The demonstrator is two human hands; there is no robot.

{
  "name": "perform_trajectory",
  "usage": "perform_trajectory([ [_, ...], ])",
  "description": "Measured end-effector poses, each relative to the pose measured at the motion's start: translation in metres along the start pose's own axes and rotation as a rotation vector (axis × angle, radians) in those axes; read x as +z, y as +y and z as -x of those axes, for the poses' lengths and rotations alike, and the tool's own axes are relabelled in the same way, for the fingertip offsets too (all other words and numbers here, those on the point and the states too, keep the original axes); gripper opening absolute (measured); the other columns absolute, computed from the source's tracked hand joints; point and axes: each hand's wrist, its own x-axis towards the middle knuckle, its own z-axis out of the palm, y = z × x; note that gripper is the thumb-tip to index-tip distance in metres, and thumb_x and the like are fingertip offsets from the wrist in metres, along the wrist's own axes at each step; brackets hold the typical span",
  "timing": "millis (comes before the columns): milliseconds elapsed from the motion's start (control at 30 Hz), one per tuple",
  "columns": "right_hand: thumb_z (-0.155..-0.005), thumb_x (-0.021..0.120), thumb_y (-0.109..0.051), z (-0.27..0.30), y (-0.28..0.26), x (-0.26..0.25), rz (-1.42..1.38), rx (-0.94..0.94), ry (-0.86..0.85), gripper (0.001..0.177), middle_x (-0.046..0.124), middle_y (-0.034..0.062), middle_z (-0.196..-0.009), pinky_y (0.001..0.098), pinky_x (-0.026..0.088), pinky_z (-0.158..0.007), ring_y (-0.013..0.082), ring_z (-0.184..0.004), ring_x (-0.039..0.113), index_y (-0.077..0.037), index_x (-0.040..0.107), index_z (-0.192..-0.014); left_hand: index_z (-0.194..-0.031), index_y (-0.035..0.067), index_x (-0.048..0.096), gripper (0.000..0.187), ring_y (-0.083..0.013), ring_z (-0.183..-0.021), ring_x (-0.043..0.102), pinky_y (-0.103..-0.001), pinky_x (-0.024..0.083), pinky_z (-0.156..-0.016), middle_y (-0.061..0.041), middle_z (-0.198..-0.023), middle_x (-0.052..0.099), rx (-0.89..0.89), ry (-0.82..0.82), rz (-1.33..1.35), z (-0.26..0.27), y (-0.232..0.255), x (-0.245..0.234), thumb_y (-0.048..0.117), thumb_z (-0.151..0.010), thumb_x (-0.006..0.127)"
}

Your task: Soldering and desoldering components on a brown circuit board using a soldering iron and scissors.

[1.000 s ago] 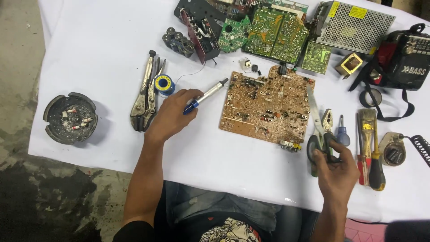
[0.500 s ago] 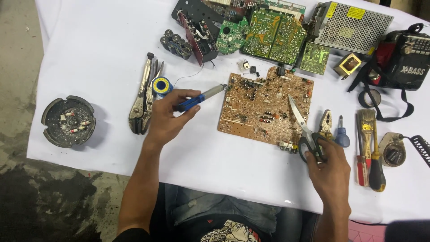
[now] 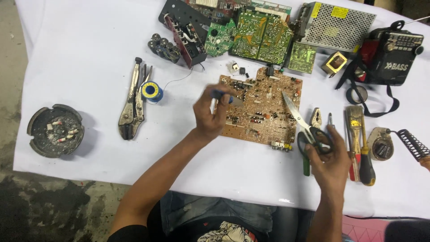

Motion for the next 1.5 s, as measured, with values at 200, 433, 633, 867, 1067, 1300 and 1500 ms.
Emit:
perform_trajectory([
  [200,-0.074,0.082,0.014,-0.007,0.061,0.006,-0.511,-0.116,0.137,0.082,0.069,0.0100,-0.116,0.0289,0.065,-0.098,0.0169,-0.112,0.071,-0.003,0.055,-0.149,-0.113,-0.001,0.058,0.011,-0.0342,-0.090,0.075,-0.044,0.064,-0.079,-0.017,-0.102,0.072,0.188,0.008,0.072,0.025,-0.034,0.007,0.007,-0.105,0.057],
  [433,-0.082,0.090,0.005,-0.064,0.067,0.015,-0.539,-0.436,0.312,0.039,0.064,0.0194,-0.102,0.0337,0.059,-0.088,0.0260,-0.099,0.068,0.005,0.069,-0.115,-0.119,-0.004,0.053,0.024,-0.0404,-0.098,0.072,-0.052,0.064,-0.082,-0.022,-0.106,0.067,0.067,-0.045,0.184,0.038,-0.052,0.010,0.018,-0.111,0.044],
  [633,-0.095,0.079,-0.017,-0.113,-0.011,0.064,-0.501,-0.568,0.198,0.026,0.070,0.0174,-0.104,0.0311,0.055,-0.084,0.0229,-0.099,0.070,-0.001,0.066,-0.111,-0.121,-0.002,0.056,0.028,-0.0345,-0.098,0.073,-0.048,0.064,-0.079,-0.018,-0.104,0.068,0.043,-0.035,0.208,0.038,-0.061,0.007,0.024,-0.111,0.050],
  [867,-0.104,0.062,0.003,-0.125,-0.009,0.087,-0.423,-0.481,0.025,0.024,0.063,0.0131,-0.095,0.0314,0.060,-0.068,0.0267,-0.081,0.072,-0.007,0.048,-0.120,-0.111,-0.002,0.064,0.018,-0.0344,-0.084,0.075,-0.044,0.066,-0.073,-0.015,-0.094,0.071,0.103,-0.052,-0.017,0.029,-0.052,0.008,0.010,-0.099,0.070],
  [1067,-0.114,0.050,-0.017,-0.105,-0.007,0.080,-0.129,-0.464,-0.113,0.023,0.061,0.0226,-0.109,0.0500,0.051,-0.096,0.0395,-0.110,0.064,0.002,0.062,-0.114,-0.110,0.002,0.067,0.016,-0.0325,-0.080,0.074,-0.040,0.064,-0.071,-0.013,-0.090,0.070,0.069,-0.068,-0.119,0.019,-0.039,0.003,0.013,-0.099,0.071],
  [1300,-0.109,0.058,-0.017,-0.078,0.021,0.078,0.036,-0.410,-0.017,0.023,0.072,0.0229,-0.108,0.0484,0.059,-0.086,0.0416,-0.107,0.070,-0.004,0.075,-0.119,-0.107,0.005,0.067,0.015,-0.0328,-0.081,0.076,-0.038,0.063,-0.069,-0.011,-0.090,0.068,0.000,-0.097,-0.184,0.018,-0.030,-0.011,0.009,-0.096,0.077],
  [1500,-0.109,0.053,-0.011,-0.059,-0.015,0.077,0.240,-0.365,-0.022,0.030,0.075,0.0250,-0.101,0.0514,0.057,-0.090,0.0400,-0.092,0.072,-0.003,0.076,-0.127,-0.102,0.002,0.071,0.014,-0.0325,-0.084,0.077,-0.037,0.063,-0.073,-0.014,-0.093,0.071,0.087,-0.080,-0.208,0.023,-0.033,-0.016,0.007,-0.092,0.080],
])
